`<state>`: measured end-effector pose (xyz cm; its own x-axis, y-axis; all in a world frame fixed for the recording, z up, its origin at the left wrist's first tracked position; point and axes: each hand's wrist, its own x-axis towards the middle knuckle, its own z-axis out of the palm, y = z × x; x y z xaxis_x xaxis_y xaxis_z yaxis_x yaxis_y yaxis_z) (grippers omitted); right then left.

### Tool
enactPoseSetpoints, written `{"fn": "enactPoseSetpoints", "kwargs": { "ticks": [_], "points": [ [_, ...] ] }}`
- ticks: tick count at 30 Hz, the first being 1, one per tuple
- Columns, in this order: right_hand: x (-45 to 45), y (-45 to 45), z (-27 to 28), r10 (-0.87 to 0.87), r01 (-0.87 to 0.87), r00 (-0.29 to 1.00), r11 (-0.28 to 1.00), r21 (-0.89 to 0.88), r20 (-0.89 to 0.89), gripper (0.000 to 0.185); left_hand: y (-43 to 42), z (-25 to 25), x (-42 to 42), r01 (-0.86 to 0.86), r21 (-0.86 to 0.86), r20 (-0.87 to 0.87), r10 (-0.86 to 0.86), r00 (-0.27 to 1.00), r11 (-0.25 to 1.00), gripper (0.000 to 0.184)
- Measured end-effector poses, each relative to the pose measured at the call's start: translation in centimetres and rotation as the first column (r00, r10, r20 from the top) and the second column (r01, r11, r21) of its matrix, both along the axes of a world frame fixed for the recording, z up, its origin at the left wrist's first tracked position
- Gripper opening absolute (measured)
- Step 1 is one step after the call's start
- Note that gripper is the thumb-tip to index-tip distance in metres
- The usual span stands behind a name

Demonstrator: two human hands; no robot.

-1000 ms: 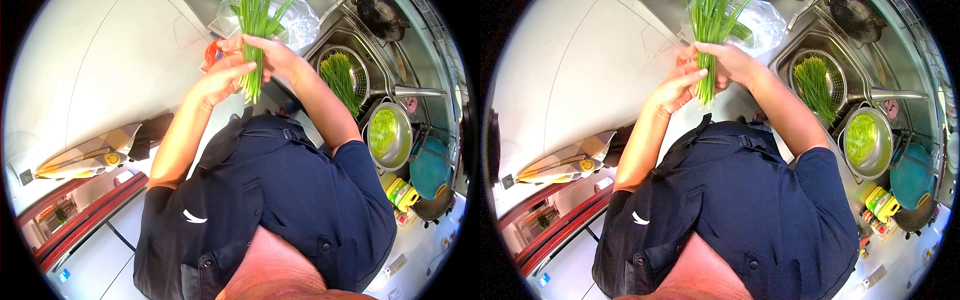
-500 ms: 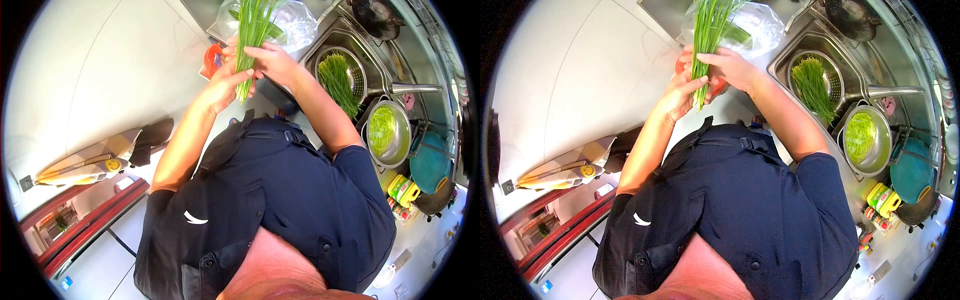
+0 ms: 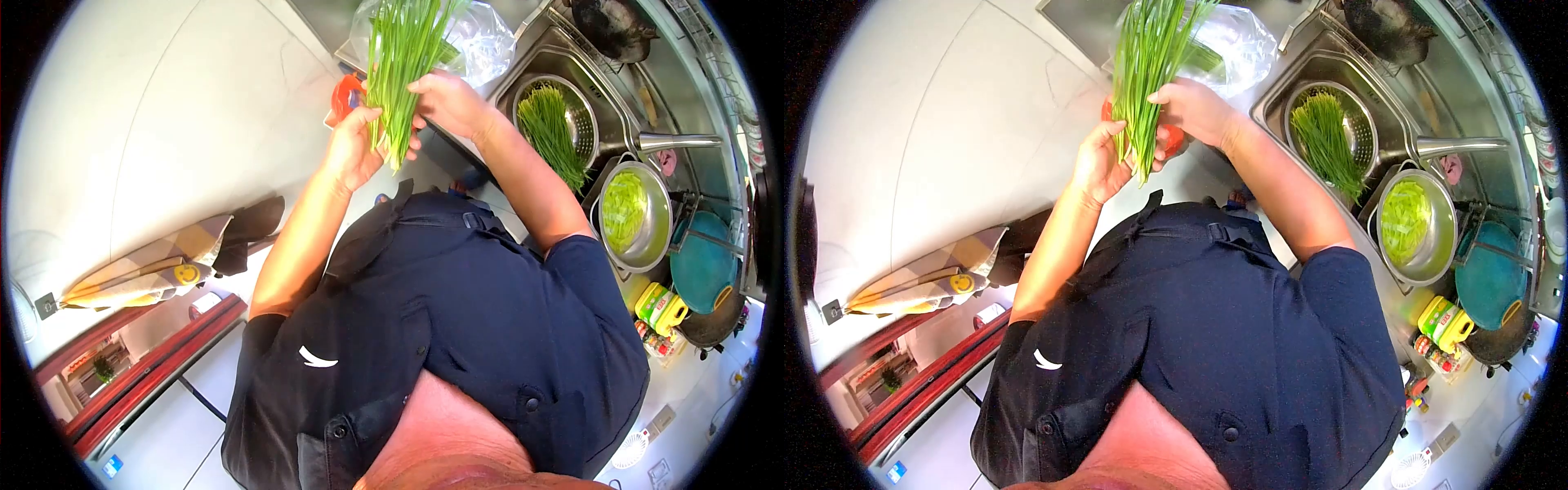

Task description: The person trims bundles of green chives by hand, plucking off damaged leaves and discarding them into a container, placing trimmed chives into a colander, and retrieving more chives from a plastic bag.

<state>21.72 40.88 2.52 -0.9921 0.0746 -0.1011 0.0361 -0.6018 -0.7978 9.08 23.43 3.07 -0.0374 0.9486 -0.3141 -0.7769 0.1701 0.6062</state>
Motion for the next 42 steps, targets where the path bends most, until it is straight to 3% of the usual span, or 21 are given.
{"fn": "enactPoseSetpoints", "kwargs": {
  "ticks": [4,16,19,21,22,24,25,26,27,29,35,37,42],
  "points": [
    [0.2,0.2,0.2,0.010,-0.011,1.000,0.992,-0.124,-0.005,0.049,0.0,0.5,0.6,0.002,0.022,0.005,-0.002,1.000,1.000,0.053],
    [-0.4,-0.4,0.9,-0.011,0.013,0.997,0.999,0.030,-0.078,0.057,0.1,1.4,-0.1,0.064,0.029,-0.088,-0.061,0.994,0.998,0.048],
    [-0.9,-1.9,2.3,-0.252,0.253,0.967,0.967,-0.039,0.030,0.038,0.2,2.0,0.0,0.085,-0.034,-0.229,-0.091,0.969,0.996,0.042],
    [-1.0,-2.0,2.6,-0.257,0.252,0.965,0.965,0.071,0.060,0.031,0.3,2.2,0.3,0.080,-0.053,-0.470,-0.096,0.877,0.995,0.039],
    [-1.0,-1.6,2.2,-0.258,0.254,0.964,0.965,0.072,0.060,0.031,0.3,2.1,0.3,0.082,-0.052,-0.470,-0.097,0.877,0.995,0.039],
    [-0.8,-0.8,1.8,-0.046,0.023,0.997,0.948,0.318,0.065,0.028,0.2,1.6,0.2,0.071,-0.039,-0.420,-0.080,0.904,0.997,0.037],
    [-0.6,-0.9,1.6,-0.060,0.053,0.998,0.957,0.284,0.015,0.025,0.0,1.4,-0.1,0.071,-0.038,-0.420,-0.081,0.904,0.997,0.037],
    [-0.5,-0.7,1.3,-0.060,0.053,0.998,0.957,0.284,0.015,0.025,-0.1,1.1,-0.4,0.078,-0.028,-0.307,-0.083,0.948,0.997,0.038],
    [-0.4,-0.2,0.7,-0.005,0.001,1.000,0.949,0.315,0.010,0.024,-0.2,0.9,-0.6,0.083,-0.017,-0.190,-0.085,0.978,0.996,0.038],
    [-0.2,-0.1,0.1,0.052,-0.052,0.999,0.937,0.346,0.008,0.025,-0.2,0.2,-0.8,0.084,-0.011,-0.127,-0.084,0.988,0.996,0.040],
    [0.1,0.0,0.3,-0.011,0.019,1.000,0.947,0.320,-0.028,0.023,-0.2,0.2,-0.9,0.098,-0.010,-0.021,-0.098,0.995,0.995,0.051],
    [0.3,-0.2,0.8,-0.028,0.036,0.998,0.992,0.125,-0.064,0.023,-0.2,0.4,-0.8,0.095,-0.005,-0.001,-0.095,0.995,0.995,0.054],
    [0.4,-0.2,0.1,-0.098,0.097,0.995,0.995,0.029,0.017,0.027,-0.3,0.3,-0.4,0.071,0.035,-0.004,-0.071,0.997,0.997,0.060]
  ]
}}
